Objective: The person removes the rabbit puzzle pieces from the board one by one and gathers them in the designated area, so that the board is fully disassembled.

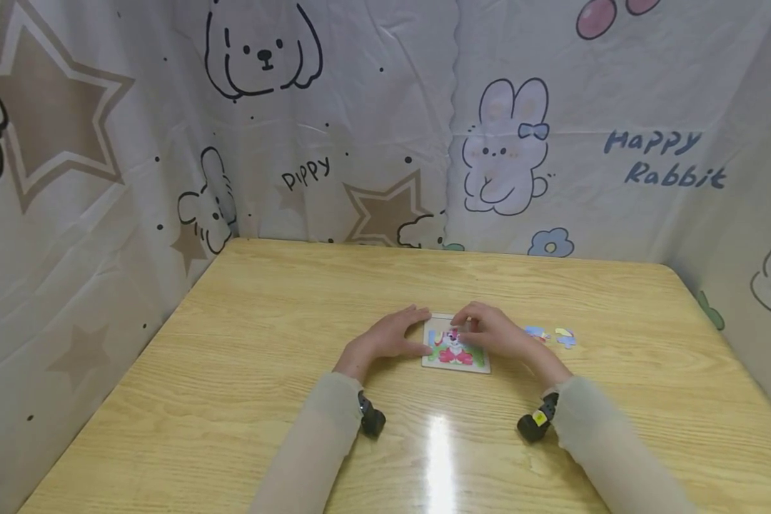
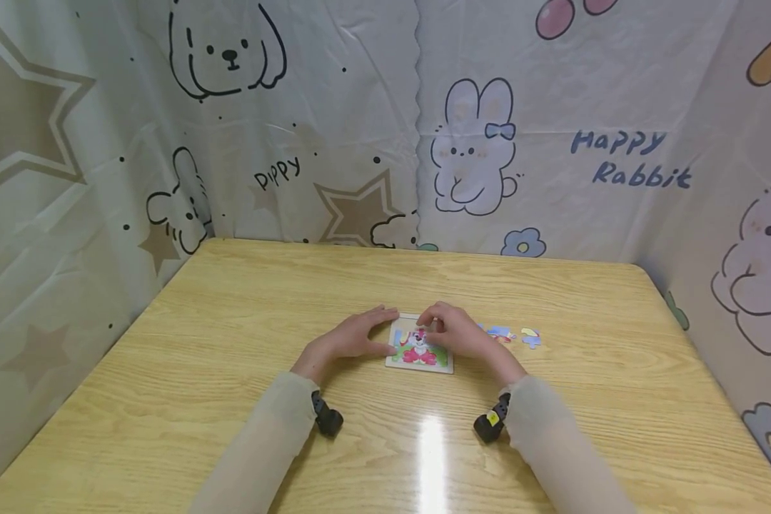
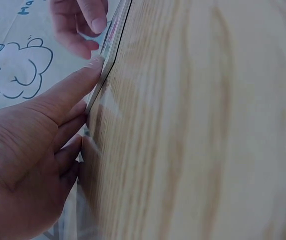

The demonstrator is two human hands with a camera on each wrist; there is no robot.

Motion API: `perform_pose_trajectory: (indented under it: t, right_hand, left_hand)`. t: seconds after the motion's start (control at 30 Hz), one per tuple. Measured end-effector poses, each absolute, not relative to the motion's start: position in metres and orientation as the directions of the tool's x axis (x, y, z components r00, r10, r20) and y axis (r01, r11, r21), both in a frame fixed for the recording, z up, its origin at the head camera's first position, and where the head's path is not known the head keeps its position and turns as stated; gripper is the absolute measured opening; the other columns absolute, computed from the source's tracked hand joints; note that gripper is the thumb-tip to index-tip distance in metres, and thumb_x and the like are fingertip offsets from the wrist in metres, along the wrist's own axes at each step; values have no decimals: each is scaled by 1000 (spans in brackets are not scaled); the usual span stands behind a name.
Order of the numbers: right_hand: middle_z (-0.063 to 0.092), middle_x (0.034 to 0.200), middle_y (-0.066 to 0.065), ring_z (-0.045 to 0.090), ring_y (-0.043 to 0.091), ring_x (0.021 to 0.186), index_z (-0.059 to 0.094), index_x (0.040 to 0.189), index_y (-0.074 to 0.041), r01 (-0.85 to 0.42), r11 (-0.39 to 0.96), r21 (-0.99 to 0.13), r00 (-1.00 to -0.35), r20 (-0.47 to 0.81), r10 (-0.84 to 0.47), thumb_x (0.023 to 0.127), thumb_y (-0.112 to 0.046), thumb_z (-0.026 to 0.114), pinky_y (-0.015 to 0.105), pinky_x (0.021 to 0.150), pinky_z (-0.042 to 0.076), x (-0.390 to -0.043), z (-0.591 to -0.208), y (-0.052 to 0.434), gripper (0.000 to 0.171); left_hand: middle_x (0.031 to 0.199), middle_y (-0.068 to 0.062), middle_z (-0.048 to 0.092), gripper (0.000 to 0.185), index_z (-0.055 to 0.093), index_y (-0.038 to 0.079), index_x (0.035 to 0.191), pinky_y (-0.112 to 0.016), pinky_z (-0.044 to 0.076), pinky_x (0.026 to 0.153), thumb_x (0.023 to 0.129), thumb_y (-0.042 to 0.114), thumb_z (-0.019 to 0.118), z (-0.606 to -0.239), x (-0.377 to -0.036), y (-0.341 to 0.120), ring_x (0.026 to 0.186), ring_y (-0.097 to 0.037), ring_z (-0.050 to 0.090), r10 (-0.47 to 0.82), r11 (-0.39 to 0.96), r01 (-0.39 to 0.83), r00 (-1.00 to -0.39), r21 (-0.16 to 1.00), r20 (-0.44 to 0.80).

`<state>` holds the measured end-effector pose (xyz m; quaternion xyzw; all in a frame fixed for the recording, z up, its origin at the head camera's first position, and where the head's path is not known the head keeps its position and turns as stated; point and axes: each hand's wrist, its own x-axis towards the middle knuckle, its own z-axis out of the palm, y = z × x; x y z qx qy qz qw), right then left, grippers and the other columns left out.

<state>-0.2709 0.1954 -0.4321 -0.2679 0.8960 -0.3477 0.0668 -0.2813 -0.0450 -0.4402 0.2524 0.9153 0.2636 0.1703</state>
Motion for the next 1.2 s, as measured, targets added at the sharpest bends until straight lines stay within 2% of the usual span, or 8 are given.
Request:
perform_pose_trajectory:
  t: [0.2, 0.47, 0.73, 1.0, 1.2]
  right_hand:
    - [59, 96, 8, 49, 13, 75, 63, 111, -5, -441, 595, -672, -830, 52, -555, 86, -7, 65, 19, 63, 43, -273, -435, 182, 25]
    - [59, 109, 8, 50, 13, 82, 62, 116, -7, -399, 581, -710, -805, -33, -593, 89, -9, 62, 19, 70, 46, -274, -438, 173, 27]
    - [55, 106, 8, 46, 16, 83, 59, 118, -9, -336, 564, -754, -804, -82, -588, 91, -9, 59, 21, 70, 43, -276, -438, 171, 27]
    - [54, 101, 7, 46, 17, 82, 57, 116, -10, -325, 570, -754, -829, -63, -556, 90, -4, 59, 24, 68, 43, -272, -438, 168, 27]
    - [57, 104, 8, 56, 19, 90, 59, 112, -10, -390, 534, -750, -829, 35, -558, 89, 2, 57, 27, 74, 50, -270, -438, 166, 27]
  left_hand:
    - [153, 5, 31, 71, 36, 23, 144, -40, 19, 118, 84, 43, 66, -440, -280, -45, 145, -17, 17, 554, 727, 377, -815, 574, -167]
    - [154, 0, 29, 71, 36, 21, 145, -42, 20, 118, 84, 43, 66, -441, -280, -46, 145, -20, 18, 561, 719, 377, -811, 585, -166]
    - [154, -1, 28, 71, 36, 22, 145, -43, 21, 118, 84, 42, 67, -438, -279, -45, 145, -21, 18, 553, 724, 373, -816, 580, -166]
    - [154, -1, 29, 72, 36, 22, 145, -43, 21, 118, 83, 42, 67, -438, -279, -44, 145, -21, 19, 546, 728, 365, -820, 581, -170]
    - [154, -1, 28, 72, 36, 22, 145, -43, 21, 118, 83, 41, 67, -438, -279, -45, 145, -21, 19, 544, 725, 357, -821, 589, -172]
